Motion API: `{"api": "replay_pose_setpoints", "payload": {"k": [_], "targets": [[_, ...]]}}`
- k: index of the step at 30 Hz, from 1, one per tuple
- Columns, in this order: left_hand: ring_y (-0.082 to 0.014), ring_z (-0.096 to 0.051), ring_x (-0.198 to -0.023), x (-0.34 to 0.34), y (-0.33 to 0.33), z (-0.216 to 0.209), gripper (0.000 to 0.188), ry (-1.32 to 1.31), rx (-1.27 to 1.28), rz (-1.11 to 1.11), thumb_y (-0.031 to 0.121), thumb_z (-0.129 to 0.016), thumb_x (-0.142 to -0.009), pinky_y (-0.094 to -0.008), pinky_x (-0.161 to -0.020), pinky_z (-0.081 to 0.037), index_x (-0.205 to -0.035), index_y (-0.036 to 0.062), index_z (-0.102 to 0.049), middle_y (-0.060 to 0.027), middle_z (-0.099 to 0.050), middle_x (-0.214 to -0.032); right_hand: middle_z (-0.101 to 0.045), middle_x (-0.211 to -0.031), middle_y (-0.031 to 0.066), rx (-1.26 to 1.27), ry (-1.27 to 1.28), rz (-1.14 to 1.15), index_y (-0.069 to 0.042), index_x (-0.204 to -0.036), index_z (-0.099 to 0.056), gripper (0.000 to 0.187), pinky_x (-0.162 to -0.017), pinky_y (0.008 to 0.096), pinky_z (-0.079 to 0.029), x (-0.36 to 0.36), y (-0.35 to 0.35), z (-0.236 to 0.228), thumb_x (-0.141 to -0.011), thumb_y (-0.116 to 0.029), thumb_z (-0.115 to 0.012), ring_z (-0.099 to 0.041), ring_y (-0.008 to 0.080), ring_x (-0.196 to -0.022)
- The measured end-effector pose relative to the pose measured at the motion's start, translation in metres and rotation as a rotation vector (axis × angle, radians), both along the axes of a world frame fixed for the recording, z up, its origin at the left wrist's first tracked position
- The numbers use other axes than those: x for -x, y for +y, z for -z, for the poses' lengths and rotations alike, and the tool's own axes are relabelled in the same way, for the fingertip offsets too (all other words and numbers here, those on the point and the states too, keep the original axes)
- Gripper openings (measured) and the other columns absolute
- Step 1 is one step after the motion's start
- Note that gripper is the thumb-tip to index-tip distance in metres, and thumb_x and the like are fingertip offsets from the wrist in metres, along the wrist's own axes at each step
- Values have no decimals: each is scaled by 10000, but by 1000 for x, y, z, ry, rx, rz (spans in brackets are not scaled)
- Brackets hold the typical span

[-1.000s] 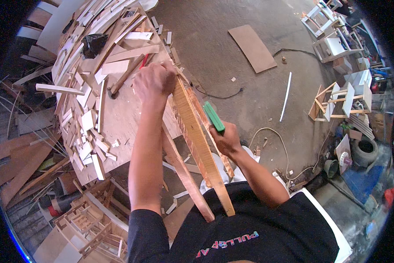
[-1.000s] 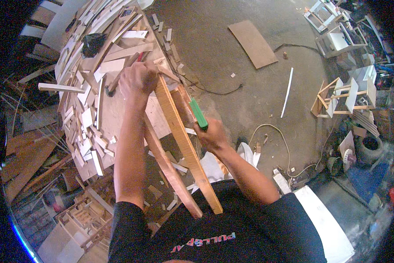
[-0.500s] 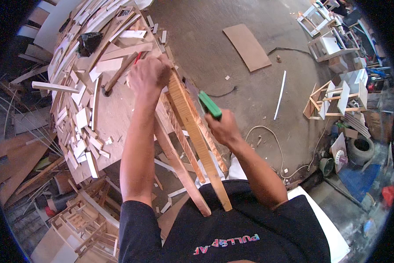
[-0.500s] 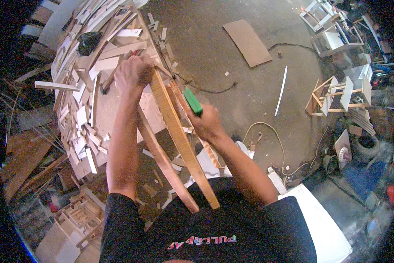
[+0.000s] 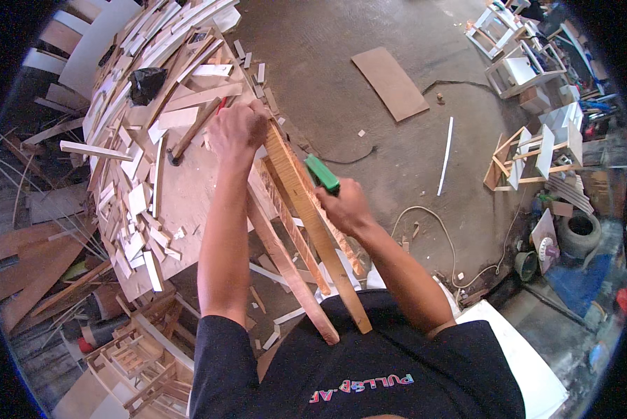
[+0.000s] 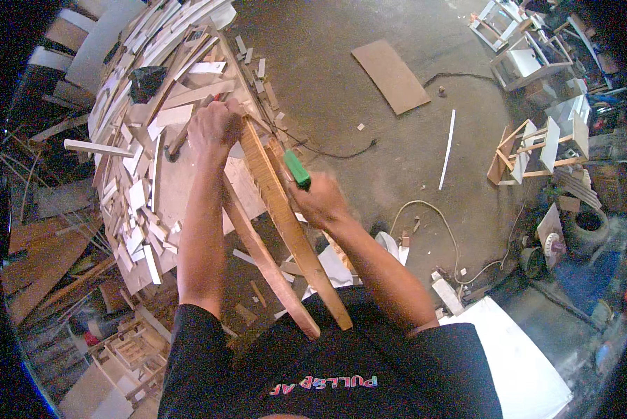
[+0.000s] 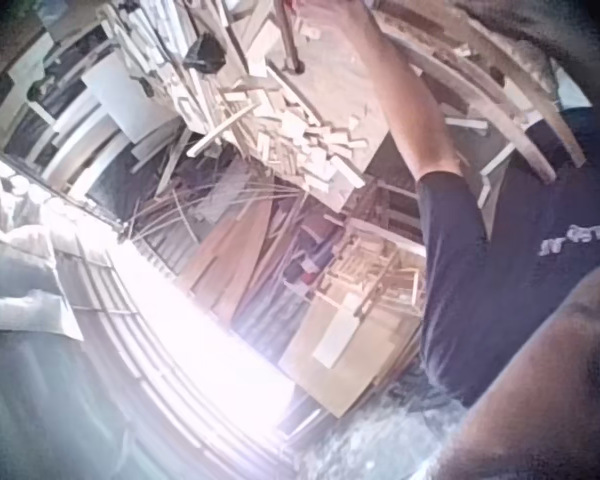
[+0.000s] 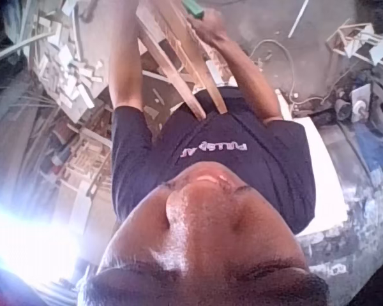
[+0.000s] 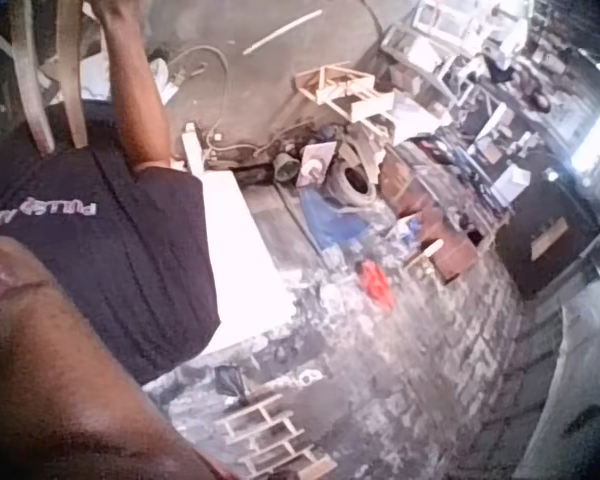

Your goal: The person assembles a wooden stool by hammering nails into the wooden frame, sawing off an excess piece of wood from one of the legs, and placing a brace between the legs.

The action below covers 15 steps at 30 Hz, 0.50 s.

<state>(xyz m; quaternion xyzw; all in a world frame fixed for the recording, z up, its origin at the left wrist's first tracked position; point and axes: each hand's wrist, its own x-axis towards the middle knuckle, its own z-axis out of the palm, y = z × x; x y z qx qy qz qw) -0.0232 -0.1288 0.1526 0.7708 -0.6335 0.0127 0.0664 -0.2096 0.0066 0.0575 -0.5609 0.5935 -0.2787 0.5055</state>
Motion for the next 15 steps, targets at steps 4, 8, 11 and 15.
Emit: {"api": "replay_pose_setpoints", "payload": {"k": [4,8,11,15], "targets": [[-445,-718,-925,-11,0,7,505,-6,20,-42,365,-429,-953,-499,-897,-546,-913,9,-785,-286,-718,-934,-652,-780,293,32,26,48,35,-883,-679,345,-698,515,-508,18,7,-15,-900,-310,-669,-676,472,-783],[-460,-699,-1003,-10,6,11,559,-10,-19,-56,415,-402,-958,-513,-937,-532,-937,-1,-776,-316,-708,-979,-651,-782,276,22,48,42,13,-922,-666,316,-691,518,-504,16,29,-21,-904,-303,-672,-659,464,-755],[-456,-707,-973,-2,2,5,523,-14,-43,-97,391,-435,-943,-494,-921,-539,-949,0,-782,-300,-713,-974,-640,-756,260,63,7,80,7,-913,-653,291,-666,494,-499,16,41,-9,-916,-284,-655,-632,444,-699],[-452,-712,-957,-4,3,5,531,-7,-54,-73,388,-428,-943,-499,-908,-542,-944,-11,-779,-303,-711,-954,-607,-699,238,230,-152,176,12,-888,-644,263,-612,448,-482,15,73,-11,-924,-248,-649,-605,392,-613]]}}
